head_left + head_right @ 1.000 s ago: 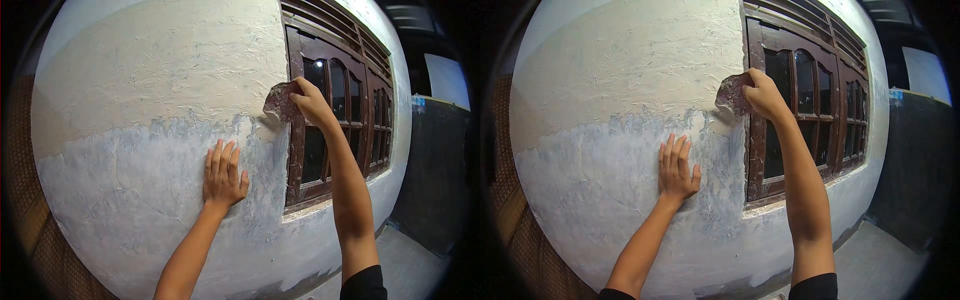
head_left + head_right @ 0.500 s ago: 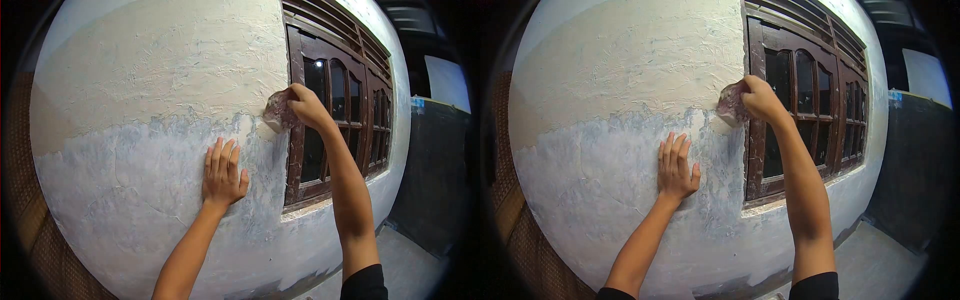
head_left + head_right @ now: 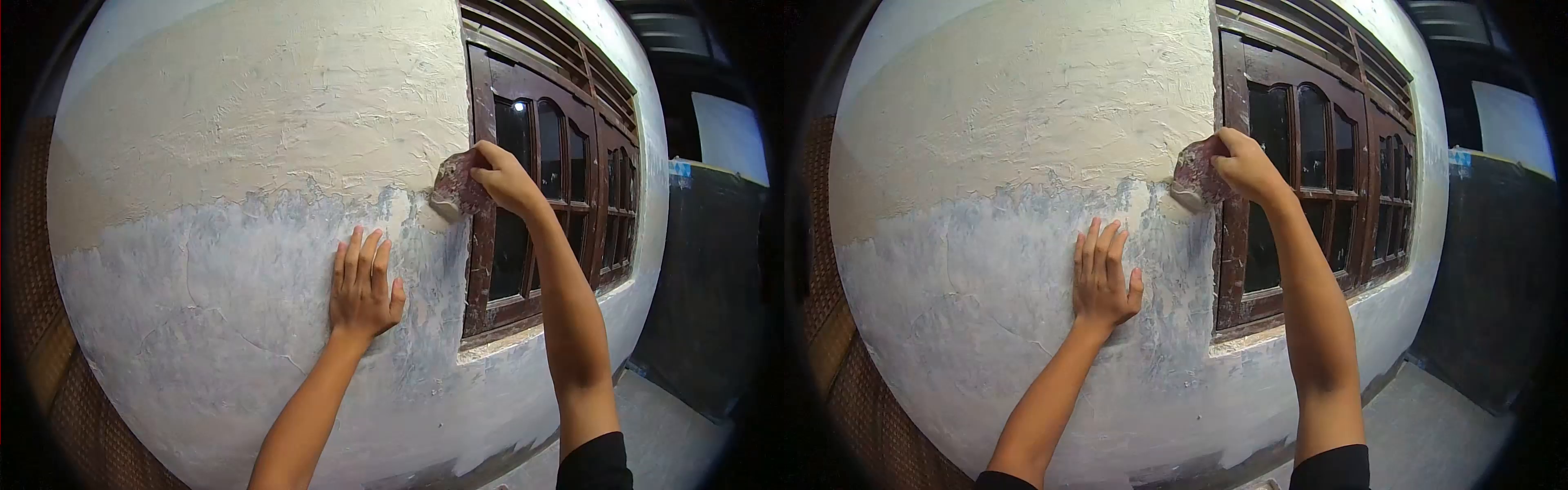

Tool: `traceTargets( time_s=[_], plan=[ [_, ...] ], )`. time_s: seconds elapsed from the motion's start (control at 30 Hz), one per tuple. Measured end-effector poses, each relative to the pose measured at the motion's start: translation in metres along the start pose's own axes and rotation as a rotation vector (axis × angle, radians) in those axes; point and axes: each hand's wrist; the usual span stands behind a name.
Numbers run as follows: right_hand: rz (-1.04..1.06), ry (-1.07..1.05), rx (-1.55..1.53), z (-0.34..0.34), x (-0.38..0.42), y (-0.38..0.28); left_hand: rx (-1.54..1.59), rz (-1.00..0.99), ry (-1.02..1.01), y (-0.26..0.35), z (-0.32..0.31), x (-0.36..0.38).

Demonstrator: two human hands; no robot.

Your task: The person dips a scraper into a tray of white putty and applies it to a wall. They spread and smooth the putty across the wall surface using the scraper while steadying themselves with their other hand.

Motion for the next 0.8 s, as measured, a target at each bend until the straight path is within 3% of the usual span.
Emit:
traceTargets(
  time_s=[0.03, 0.17, 0.3, 0.5, 0.6, 0.8],
  plan=[
    [0.088, 0.001, 0.118, -0.002, -0.001, 0.002, 0.000, 0.000, -0.001, 0.000, -0.001, 0.000],
    [-0.103, 0.060, -0.139, 0.009, -0.002, -0.007, 0.001, 0.000, 0.004, -0.001, -0.001, 0.001],
    [0.042, 0.014, 0.049, 0.000, -0.001, -0.001, 0.009, 0.000, 0.000, 0.000, 0.001, 0.000],
    [-0.086, 0.144, -0.074, 0.014, 0.007, -0.004, 0.014, 0.008, -0.002, 0.001, 0.000, 0.000],
    [-0.278, 0.249, -0.590, 0.008, 0.033, -0.018, 0.002, 0.010, 0.007, 0.000, 0.000, 0.000],
    [-0.476, 0.394, -0.865, -0.053, 0.065, -0.005, 0.014, 0.010, 0.016, -0.001, -0.003, 0.001]
  ],
)
Point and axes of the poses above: each hand's wrist, its own x-axis away from the middle knuckle, its own z-axis out of the back of the hand, y = z × x
